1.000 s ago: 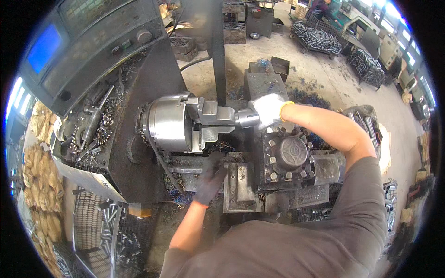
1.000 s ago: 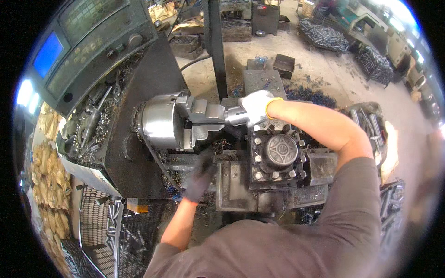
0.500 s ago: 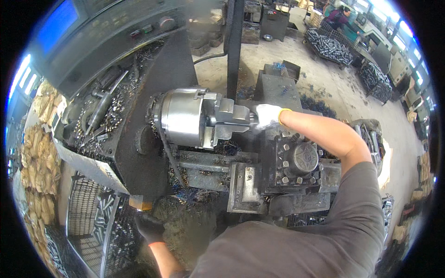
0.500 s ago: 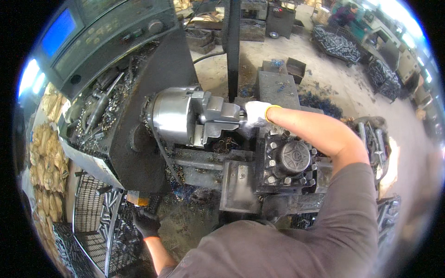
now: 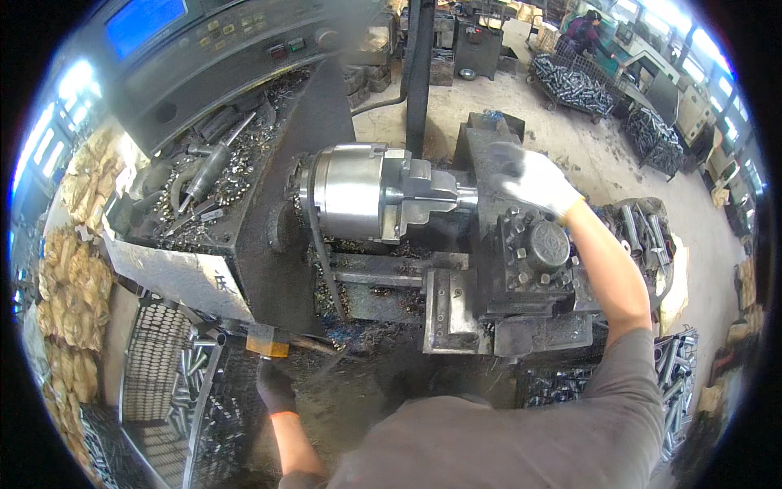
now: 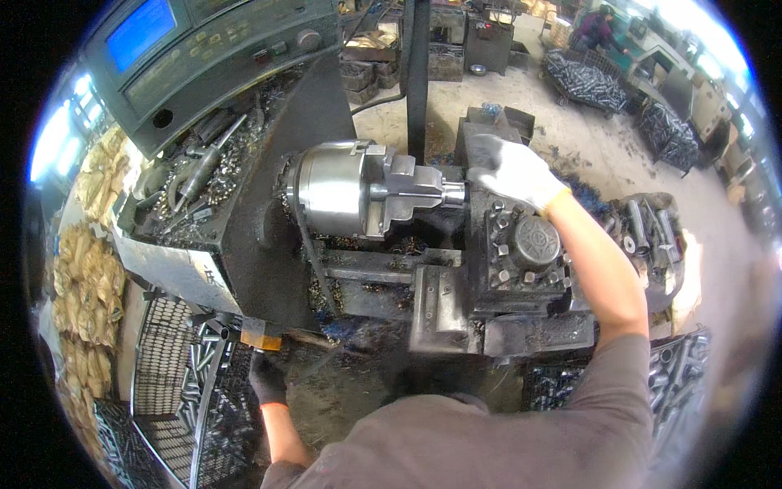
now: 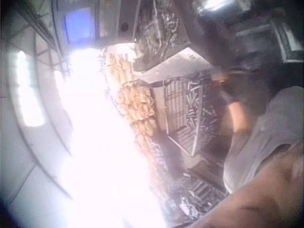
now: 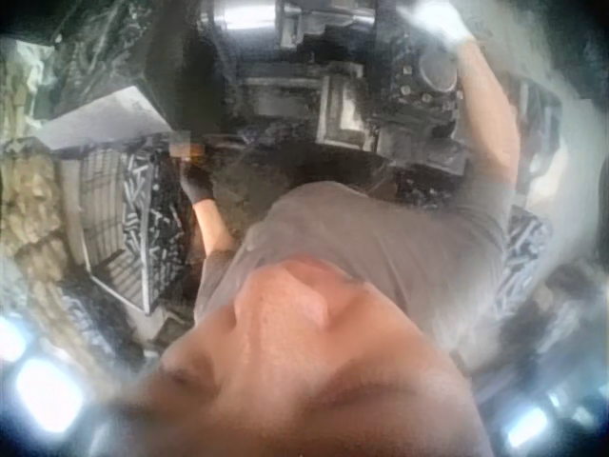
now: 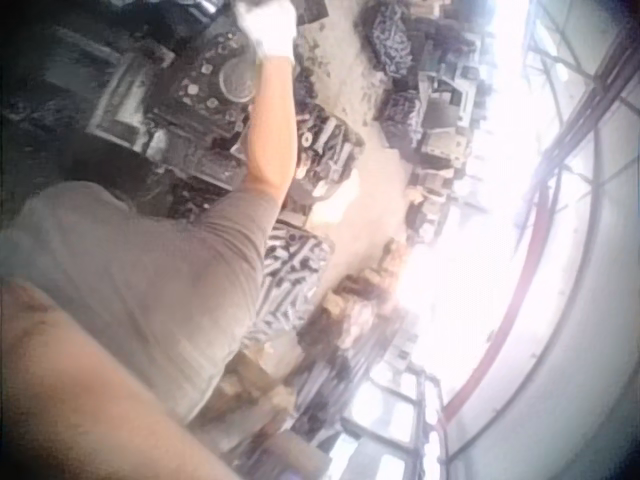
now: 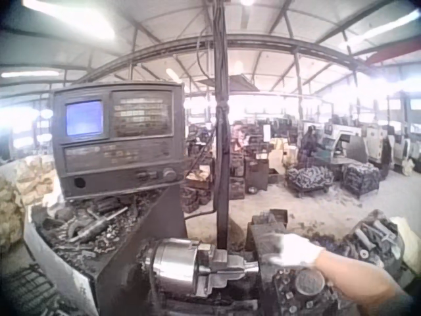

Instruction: The person puts on gloves and repeatedly loads cylindrical metal parts into a lathe chuck, operates the machine, and removes the finished parts into a nearby crate. The cycle of loading, machining, and unloading is repeated throughout the clip.

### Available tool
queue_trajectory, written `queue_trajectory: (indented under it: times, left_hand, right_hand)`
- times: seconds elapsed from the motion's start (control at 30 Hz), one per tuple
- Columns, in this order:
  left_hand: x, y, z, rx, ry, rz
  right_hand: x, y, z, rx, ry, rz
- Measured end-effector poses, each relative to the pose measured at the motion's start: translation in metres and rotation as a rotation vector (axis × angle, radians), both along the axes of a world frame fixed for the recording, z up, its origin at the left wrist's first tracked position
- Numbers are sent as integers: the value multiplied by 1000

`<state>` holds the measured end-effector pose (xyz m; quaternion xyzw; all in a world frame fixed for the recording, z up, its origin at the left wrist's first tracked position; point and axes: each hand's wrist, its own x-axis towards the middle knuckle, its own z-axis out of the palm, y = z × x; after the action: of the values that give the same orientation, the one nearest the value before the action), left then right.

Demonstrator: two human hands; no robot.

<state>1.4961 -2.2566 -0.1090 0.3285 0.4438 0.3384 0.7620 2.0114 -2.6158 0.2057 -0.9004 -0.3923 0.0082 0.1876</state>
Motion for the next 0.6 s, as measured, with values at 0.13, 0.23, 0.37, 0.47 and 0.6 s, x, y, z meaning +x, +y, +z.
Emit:
queue_trajectory:
  times: [0.13, 0.23, 0.37, 0.47, 0.6]
  left_hand:
    - [10, -44, 58, 659, 813, 13]
    - [61, -63, 146, 1490, 773, 213]
    - [197, -54, 278, 1921, 533, 29]
    - [334, 0, 343, 2015, 786, 100]
    - [427, 53, 375, 1811, 1274, -165]
  right_hand:
    - [-106, -62, 19, 377, 2, -34]
    - [-171, -85, 0, 510, 213, 194]
    - [-206, -83, -45, 412, 645, 252]
    - [-208, -79, -72, 372, 666, 273]
    - [-207, -83, -90, 269, 720, 279]
